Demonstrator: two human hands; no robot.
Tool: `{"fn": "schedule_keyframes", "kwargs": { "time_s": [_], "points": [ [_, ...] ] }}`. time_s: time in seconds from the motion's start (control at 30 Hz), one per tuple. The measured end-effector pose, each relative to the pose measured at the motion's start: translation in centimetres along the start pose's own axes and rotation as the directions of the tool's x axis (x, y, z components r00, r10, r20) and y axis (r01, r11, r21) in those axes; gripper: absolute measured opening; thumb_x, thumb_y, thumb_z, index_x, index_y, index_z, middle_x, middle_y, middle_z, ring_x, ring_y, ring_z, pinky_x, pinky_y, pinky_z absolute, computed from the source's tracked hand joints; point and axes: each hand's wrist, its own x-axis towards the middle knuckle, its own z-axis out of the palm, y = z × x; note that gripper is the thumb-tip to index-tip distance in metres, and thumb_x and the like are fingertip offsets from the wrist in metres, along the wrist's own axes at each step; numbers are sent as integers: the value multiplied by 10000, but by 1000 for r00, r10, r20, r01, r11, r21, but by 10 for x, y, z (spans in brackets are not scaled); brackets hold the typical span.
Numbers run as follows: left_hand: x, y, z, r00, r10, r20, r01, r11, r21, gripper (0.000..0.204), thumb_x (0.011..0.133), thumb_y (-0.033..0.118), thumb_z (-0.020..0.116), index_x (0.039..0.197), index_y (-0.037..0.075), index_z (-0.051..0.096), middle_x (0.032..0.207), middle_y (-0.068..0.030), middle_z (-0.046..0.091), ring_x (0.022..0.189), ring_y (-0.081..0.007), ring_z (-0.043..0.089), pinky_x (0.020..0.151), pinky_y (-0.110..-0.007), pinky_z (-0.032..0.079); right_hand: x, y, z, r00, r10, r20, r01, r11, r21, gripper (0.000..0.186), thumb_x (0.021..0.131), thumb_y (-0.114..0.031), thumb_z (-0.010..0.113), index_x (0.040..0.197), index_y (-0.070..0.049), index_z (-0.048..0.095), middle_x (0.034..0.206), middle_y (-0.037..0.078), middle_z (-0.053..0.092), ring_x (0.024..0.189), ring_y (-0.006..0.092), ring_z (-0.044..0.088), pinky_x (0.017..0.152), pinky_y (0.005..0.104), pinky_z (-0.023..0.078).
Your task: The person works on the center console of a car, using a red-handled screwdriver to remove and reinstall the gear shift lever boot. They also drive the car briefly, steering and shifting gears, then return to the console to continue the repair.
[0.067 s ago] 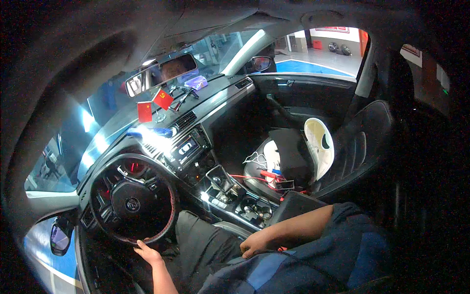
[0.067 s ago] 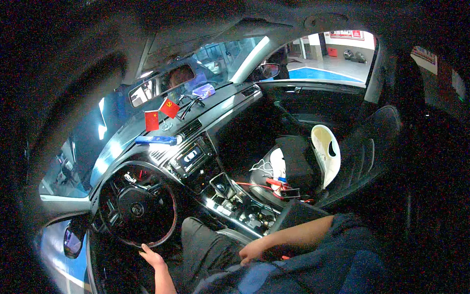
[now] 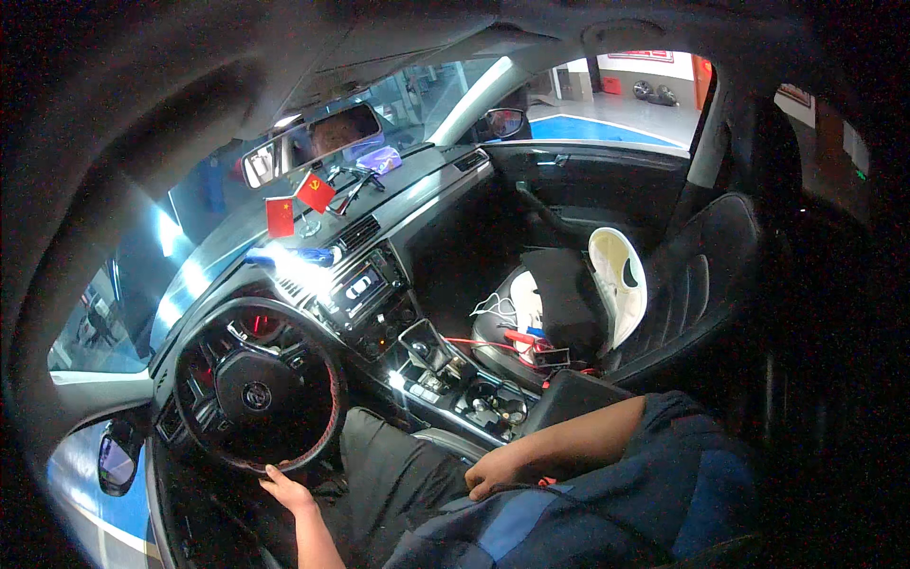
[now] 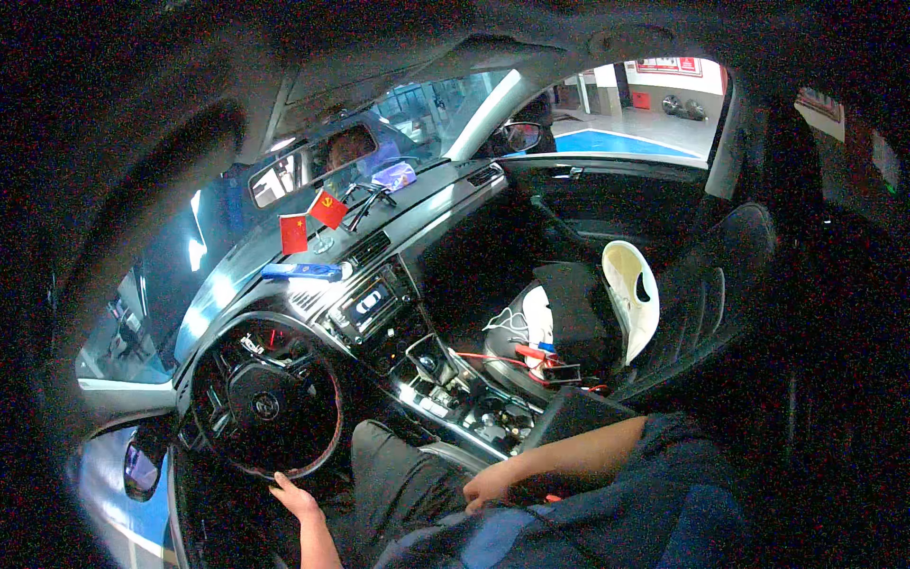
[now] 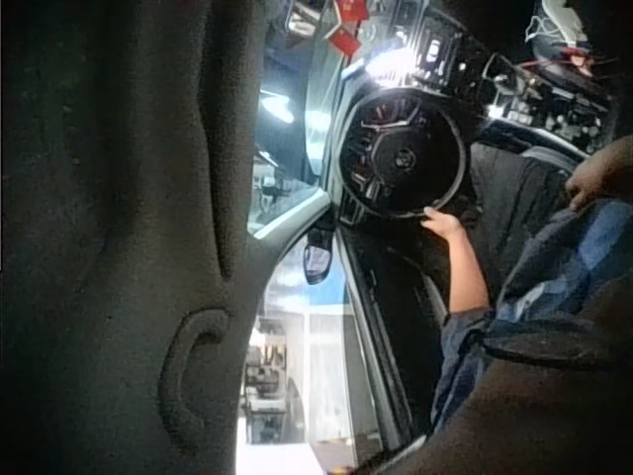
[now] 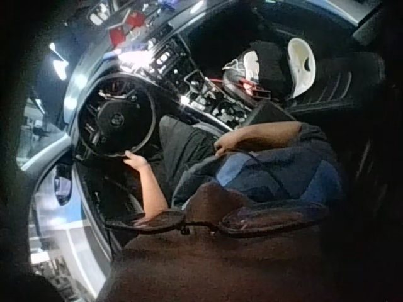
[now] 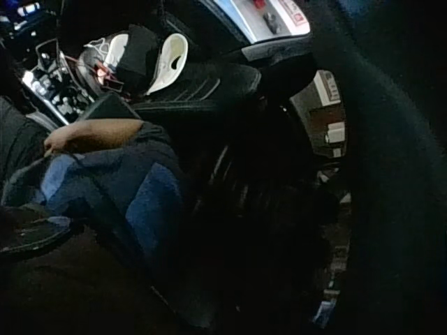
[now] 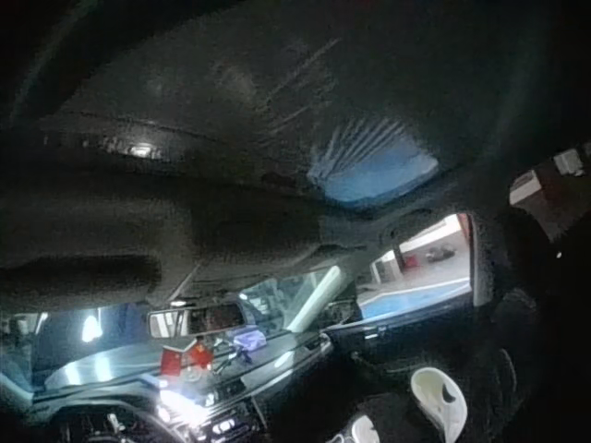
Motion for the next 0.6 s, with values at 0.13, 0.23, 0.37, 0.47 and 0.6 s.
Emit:
{"fn": "schedule_keyframes", "kwargs": {
  "time_s": [0.13, 0.23, 0.37, 0.47, 0.6],
  "points": [
    [4, -9, 0, 1000, 16, 8, -16, 1000, -13, 629, 1122, 406, 479, 1500, -74, 330, 1250, -207, 614, 1060, -265, 614, 996, -395, 492, 5, 3, 0, 999, 22, 33, -20, 998, -52, 645, 1010, -621, 567, 1159, -6, 690, 1110, 215, 724, 1048, 365, 680, 887, 473, 521],
    [5, -8, 2, 994, 54, -93, -43, 992, 117, 596, 1125, 402, 470, 1472, -69, 354, 1214, -201, 629, 1056, -262, 614, 988, -394, 489, 10, 8, 2, 1000, -7, 23, 8, 998, -59, 658, 1000, -626, 578, 1160, 1, 697, 1108, 220, 726, 1038, 369, 684, 884, 478, 523],
    [-1, 2, 0, 999, 19, 43, -17, 999, -40, 645, 1122, 418, 469, 1500, -85, 326, 1277, -227, 610, 1130, -284, 598, 1023, -399, 474, 8, 10, 7, 997, -39, -70, 37, 999, -24, 650, 1004, -609, 576, 1118, 17, 709, 1043, 220, 736, 990, 375, 693, 863, 483, 523],
    [-3, 5, -3, 995, -13, 101, 18, 999, -52, 738, 1119, 437, 468, 1562, -107, 240, 1414, -266, 529, 1226, -314, 561, 1095, -406, 436, 8, 8, 5, 1000, 0, -2, 0, 1000, -12, 626, 1010, -593, 575, 1129, 7, 707, 1065, 224, 732, 1010, 376, 690, 866, 481, 521],
    [1, -2, -3, 1000, -24, 6, 24, 999, 37, 800, 1115, 452, 468, 1591, -120, 175, 1498, -278, 457, 1296, -329, 522, 1144, -409, 401, 9, 3, -1, 994, 53, 100, -48, 998, -49, 606, 1013, -586, 568, 1182, -17, 692, 1131, 226, 723, 1058, 371, 682, 891, 474, 518]
  ]
}}
